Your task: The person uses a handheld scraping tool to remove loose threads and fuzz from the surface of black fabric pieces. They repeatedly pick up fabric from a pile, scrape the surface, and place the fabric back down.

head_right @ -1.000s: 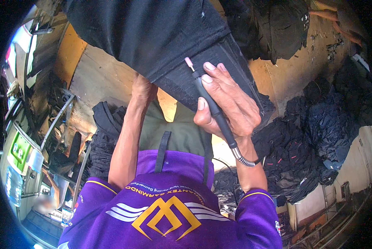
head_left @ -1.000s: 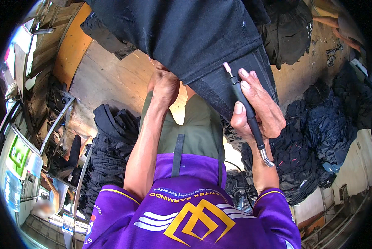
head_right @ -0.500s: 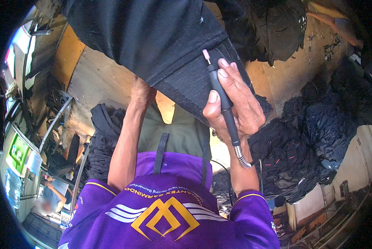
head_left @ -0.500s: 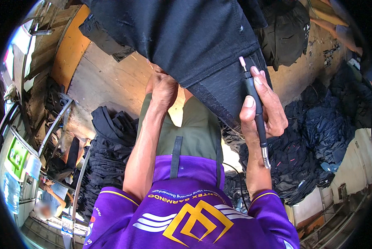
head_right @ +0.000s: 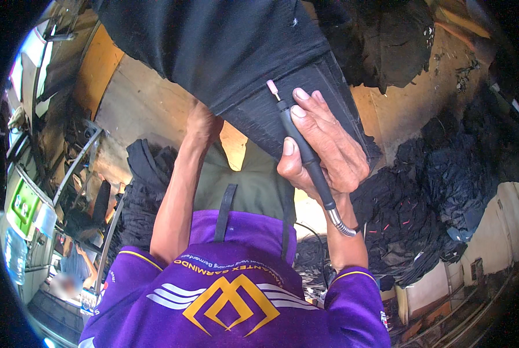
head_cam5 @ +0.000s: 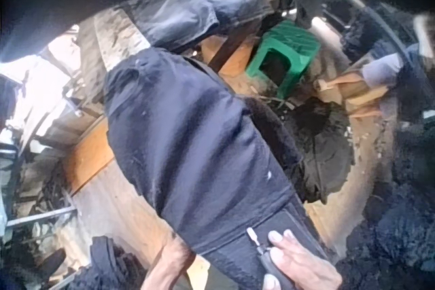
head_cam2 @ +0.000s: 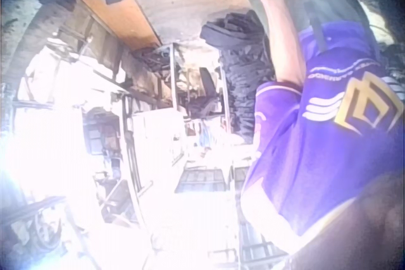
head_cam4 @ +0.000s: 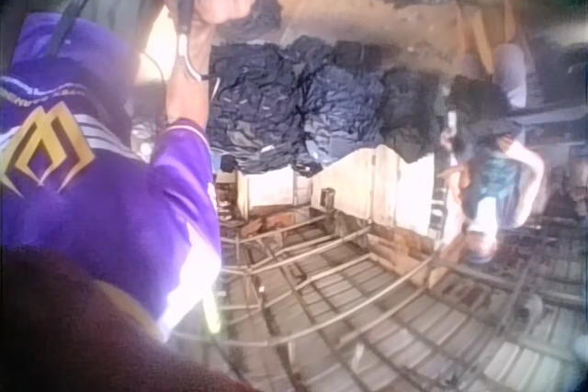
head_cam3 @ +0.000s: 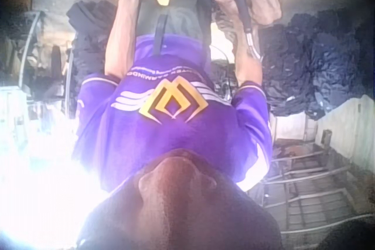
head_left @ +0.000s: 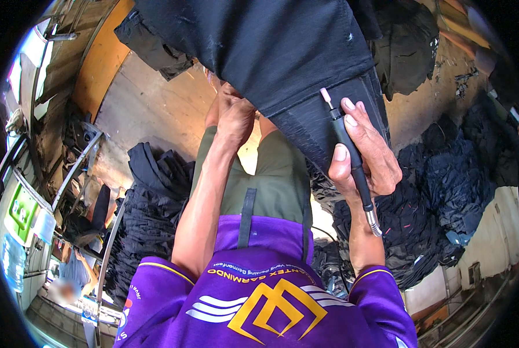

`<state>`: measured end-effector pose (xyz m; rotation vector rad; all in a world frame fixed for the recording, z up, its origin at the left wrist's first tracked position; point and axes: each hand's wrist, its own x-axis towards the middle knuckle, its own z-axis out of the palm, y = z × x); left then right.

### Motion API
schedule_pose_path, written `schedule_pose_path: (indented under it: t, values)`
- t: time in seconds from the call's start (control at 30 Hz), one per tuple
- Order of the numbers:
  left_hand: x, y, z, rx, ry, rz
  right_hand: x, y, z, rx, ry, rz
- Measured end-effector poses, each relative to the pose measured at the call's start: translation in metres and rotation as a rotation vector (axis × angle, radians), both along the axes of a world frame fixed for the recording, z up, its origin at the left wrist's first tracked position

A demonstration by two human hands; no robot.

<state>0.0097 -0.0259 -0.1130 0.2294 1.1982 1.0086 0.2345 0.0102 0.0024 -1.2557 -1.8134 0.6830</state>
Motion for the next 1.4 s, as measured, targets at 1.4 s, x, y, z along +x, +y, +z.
schedule_pose_path:
  t: [1.4]
  values:
    - [-0.093, 0.06, 0.118, 0.119, 0.383, 0.046, 0.012, 0.014, 0.056, -0.191, 0.499, -0.624]
